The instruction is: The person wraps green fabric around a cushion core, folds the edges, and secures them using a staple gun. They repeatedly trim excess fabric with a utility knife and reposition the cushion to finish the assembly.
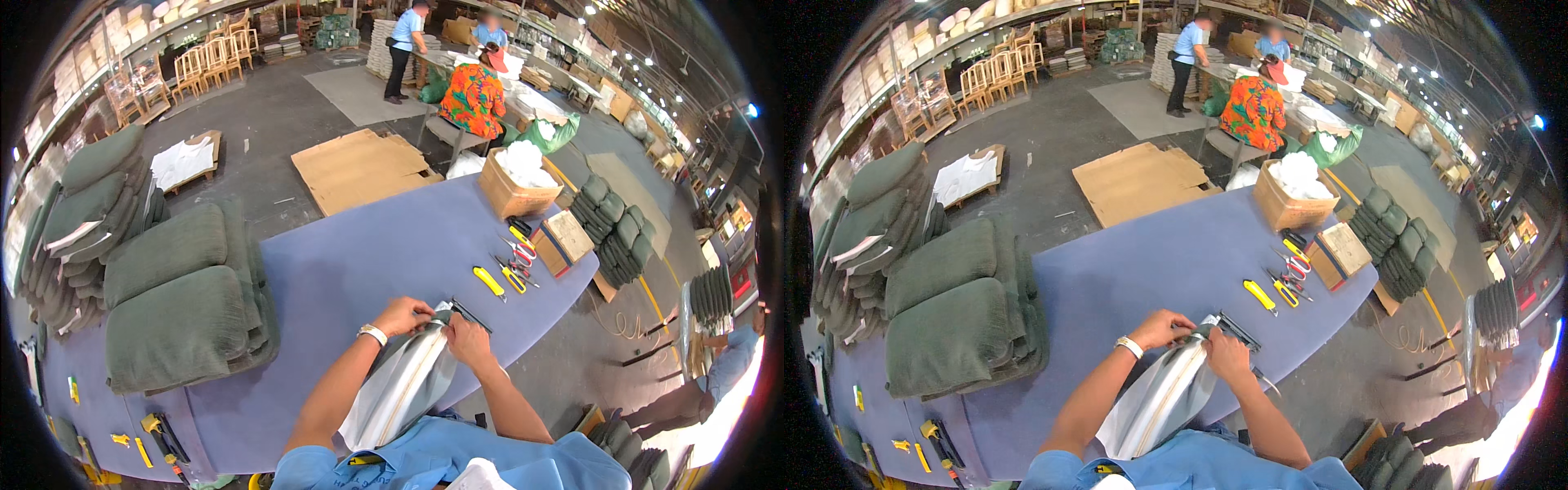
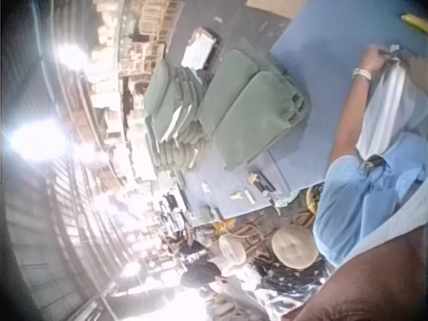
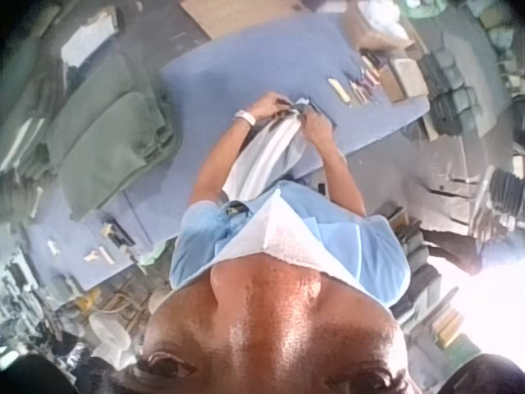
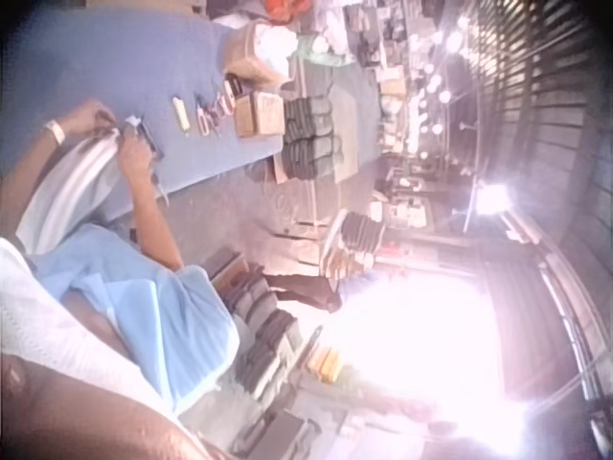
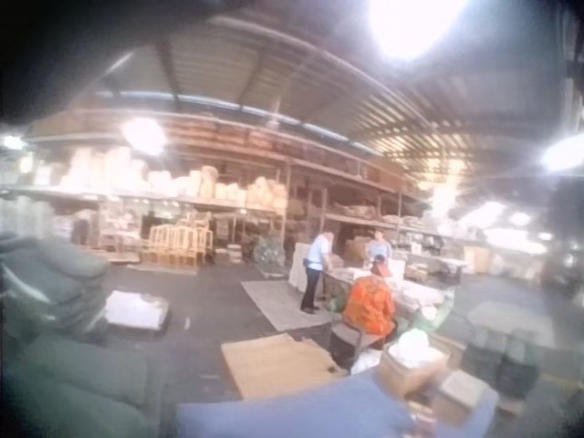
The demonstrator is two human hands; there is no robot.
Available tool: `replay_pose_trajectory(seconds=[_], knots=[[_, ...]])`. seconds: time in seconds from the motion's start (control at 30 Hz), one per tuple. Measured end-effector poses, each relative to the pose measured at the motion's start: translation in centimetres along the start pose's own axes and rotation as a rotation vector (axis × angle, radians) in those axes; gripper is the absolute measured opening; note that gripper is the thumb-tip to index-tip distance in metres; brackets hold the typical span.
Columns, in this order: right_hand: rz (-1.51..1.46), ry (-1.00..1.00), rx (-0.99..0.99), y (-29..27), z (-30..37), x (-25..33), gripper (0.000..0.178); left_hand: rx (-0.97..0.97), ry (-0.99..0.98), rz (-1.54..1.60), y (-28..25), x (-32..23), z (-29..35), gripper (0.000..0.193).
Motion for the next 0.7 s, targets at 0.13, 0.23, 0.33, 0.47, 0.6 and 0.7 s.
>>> replay_pose_trajectory(seconds=[0.13,0.23,0.33,0.47,0.6,0.7], knots=[[-0.148,-0.028,-0.148,0.0,-0.1,0.4,0.019,-0.042,0.397,-0.420,0.2,-2.4,-1.0,0.025],[-0.198,-0.027,-0.184,0.3,0.1,0.6,0.017,-0.062,0.514,-0.533,1.1,-2.8,-1.1,0.021],[-0.210,-0.035,-0.207,0.4,0.2,0.9,0.016,-0.121,0.571,-0.635,1.8,-2.6,-1.4,0.018],[-0.201,-0.044,-0.228,0.5,0.2,1.1,0.015,-0.195,0.629,-0.653,1.9,-2.5,-1.0,0.016],[-0.205,-0.052,-0.253,0.8,0.2,0.9,0.015,-0.270,0.662,-0.651,1.8,-2.7,-0.3,0.016],[-0.204,-0.043,-0.249,0.9,0.3,0.8,0.016,-0.323,0.699,-0.646,1.9,-2.3,0.1,0.016]])
Point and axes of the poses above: each hand's wrist, its own z-axis away from the middle knuckle, its own y-axis out of the palm, x = y × z, the point moved 7 cm from there along -z, towards the middle knuckle, and after that the axes turned 12 degrees about -x, right-handed, at the moved point
